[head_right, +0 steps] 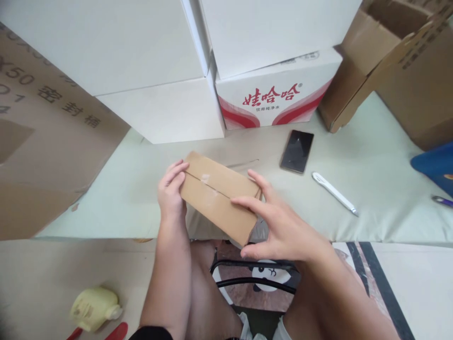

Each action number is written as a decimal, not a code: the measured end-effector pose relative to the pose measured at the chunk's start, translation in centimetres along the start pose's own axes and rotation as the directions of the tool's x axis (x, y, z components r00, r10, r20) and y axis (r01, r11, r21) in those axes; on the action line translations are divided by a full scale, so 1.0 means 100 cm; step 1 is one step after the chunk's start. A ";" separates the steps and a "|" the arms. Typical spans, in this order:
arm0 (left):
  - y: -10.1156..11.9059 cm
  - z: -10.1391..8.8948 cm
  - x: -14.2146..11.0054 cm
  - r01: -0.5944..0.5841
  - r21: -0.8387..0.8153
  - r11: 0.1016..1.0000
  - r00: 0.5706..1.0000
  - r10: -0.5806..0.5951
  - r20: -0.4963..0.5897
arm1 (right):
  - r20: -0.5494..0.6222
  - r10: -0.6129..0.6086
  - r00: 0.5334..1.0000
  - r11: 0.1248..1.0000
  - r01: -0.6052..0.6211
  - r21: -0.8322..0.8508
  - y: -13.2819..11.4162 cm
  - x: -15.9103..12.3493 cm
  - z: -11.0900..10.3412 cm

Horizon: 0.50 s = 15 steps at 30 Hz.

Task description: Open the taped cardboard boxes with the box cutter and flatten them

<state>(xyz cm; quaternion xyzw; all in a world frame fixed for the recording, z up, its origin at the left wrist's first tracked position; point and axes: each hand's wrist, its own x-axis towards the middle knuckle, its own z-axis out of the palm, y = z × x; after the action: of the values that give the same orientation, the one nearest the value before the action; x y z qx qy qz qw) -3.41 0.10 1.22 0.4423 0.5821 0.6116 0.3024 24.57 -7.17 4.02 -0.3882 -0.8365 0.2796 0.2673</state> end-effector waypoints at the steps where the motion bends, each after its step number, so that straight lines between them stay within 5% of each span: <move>1: 0.000 0.000 0.001 0.024 -0.020 1.000 0.999 -0.024 -0.030 | -0.028 -0.018 0.999 1.000 0.018 -0.006 -0.001 0.000 0.006; 6: -0.002 0.003 0.002 0.093 -0.107 0.990 0.995 -0.097 -0.032 | -0.231 -0.091 0.969 0.996 0.092 -0.007 0.003 0.010 0.035; 10: -0.001 0.002 -0.002 0.052 -0.130 0.990 0.998 -0.046 0.049 | -0.402 -0.039 0.915 0.992 0.084 0.096 0.019 0.014 0.030; 13: 0.004 -0.003 -0.005 0.070 -0.146 0.987 0.979 -0.040 0.201 | -0.427 0.269 0.863 0.898 -0.063 0.436 0.029 0.011 0.014; 15: 0.008 -0.005 -0.009 0.109 -0.133 0.985 0.945 -0.061 0.322 | -0.252 0.600 0.759 0.592 -0.210 0.778 0.030 0.008 0.002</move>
<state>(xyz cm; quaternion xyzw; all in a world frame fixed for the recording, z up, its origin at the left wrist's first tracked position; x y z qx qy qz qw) -3.35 -1.03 1.90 0.4854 0.4974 0.5608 0.4499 25.47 -4.93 2.01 -0.4981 -0.4481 0.5257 0.5241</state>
